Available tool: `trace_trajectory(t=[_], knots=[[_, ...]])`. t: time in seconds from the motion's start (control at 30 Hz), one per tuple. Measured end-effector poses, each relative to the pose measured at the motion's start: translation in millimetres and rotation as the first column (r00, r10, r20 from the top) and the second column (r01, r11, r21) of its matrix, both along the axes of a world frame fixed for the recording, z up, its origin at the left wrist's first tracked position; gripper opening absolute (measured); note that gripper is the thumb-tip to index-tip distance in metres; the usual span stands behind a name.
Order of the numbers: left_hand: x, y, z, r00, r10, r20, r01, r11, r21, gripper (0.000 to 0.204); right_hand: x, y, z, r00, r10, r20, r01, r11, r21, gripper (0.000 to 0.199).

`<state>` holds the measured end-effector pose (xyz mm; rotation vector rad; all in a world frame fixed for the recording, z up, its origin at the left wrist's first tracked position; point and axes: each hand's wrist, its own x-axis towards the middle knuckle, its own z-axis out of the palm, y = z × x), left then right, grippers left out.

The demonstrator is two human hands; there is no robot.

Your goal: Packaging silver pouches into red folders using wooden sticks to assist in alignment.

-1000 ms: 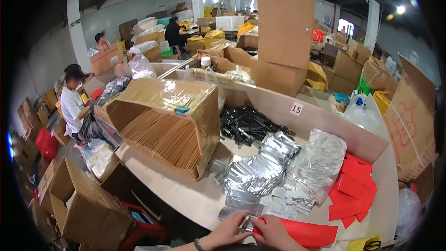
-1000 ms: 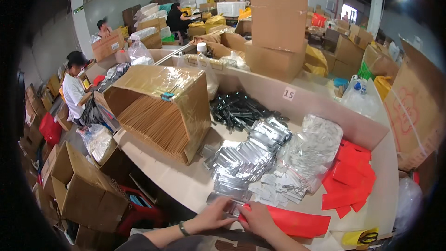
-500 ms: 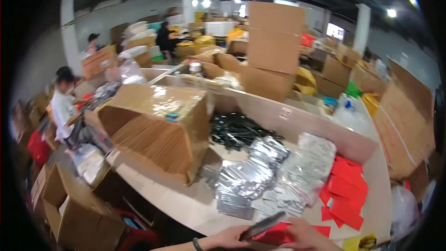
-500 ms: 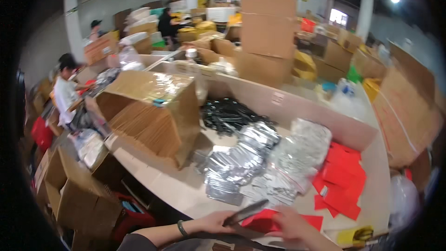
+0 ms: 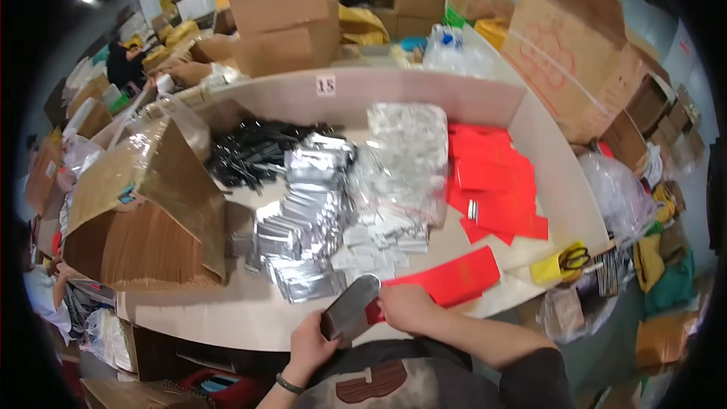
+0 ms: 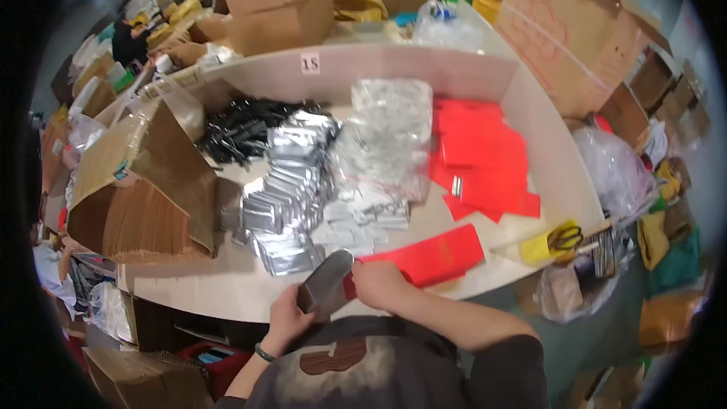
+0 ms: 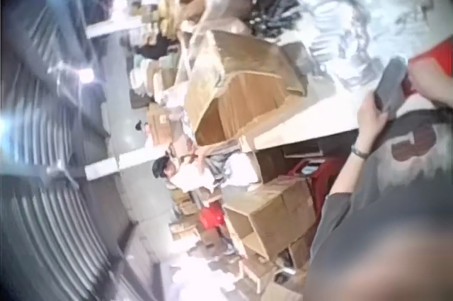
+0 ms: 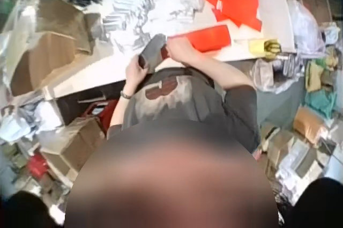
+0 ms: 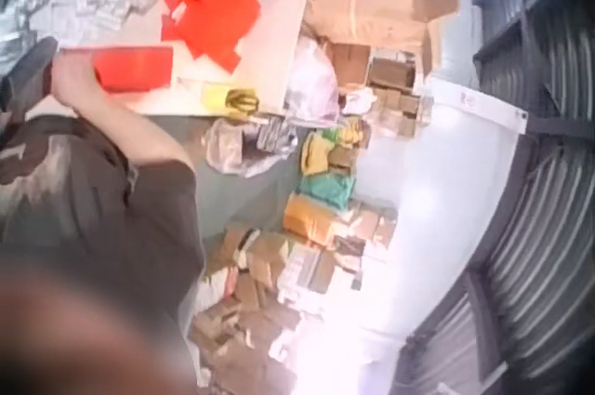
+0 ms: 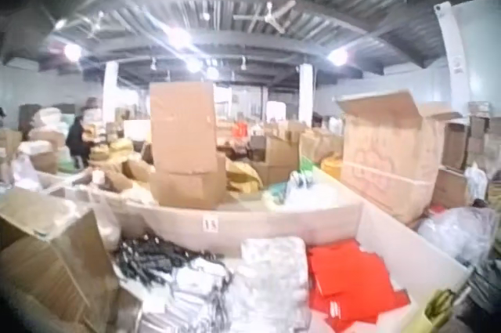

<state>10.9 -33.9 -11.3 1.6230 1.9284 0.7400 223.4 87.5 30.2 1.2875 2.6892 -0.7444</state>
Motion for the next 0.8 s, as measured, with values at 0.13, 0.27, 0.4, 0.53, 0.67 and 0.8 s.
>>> trace_trajectory(t=[0.13, 0.27, 0.4, 0.53, 0.67, 0.8], knots=[[-13, -3, 9, 0.973, -0.191, -0.133, 0.186, 0.981, -0.048, 0.059, 1, 12, 2, 0.984, -0.108, -0.14, 0.084, 0.982, -0.167, 0.024], [-21, 8, 14, 0.918, -0.308, -0.25, 0.295, 0.951, -0.09, 0.062, -28, -6, -29, 0.98, -0.011, -0.196, 0.003, 0.999, -0.04, 0.025], [-21, 31, 27, 0.909, -0.358, -0.215, 0.388, 0.914, 0.117, 0.081, -20, 42, 3, 0.994, 0.069, -0.085, -0.074, 0.996, -0.047, 0.024], [-35, -10, 18, 0.972, -0.135, -0.192, 0.169, 0.97, 0.176, 0.085, 108, 163, 25, 0.866, -0.424, 0.266, 0.382, 0.903, 0.194, 0.019], [-17, -4, -7, 0.945, -0.201, -0.259, 0.262, 0.939, 0.225, 0.082, 207, 175, -84, 0.787, -0.582, 0.204, 0.291, 0.642, 0.709, 0.037], [-14, 4, 1, 0.944, -0.215, -0.249, 0.279, 0.923, 0.263, 0.072, 185, 174, -45, 0.817, -0.576, -0.025, 0.489, 0.669, 0.56, 0.035]])
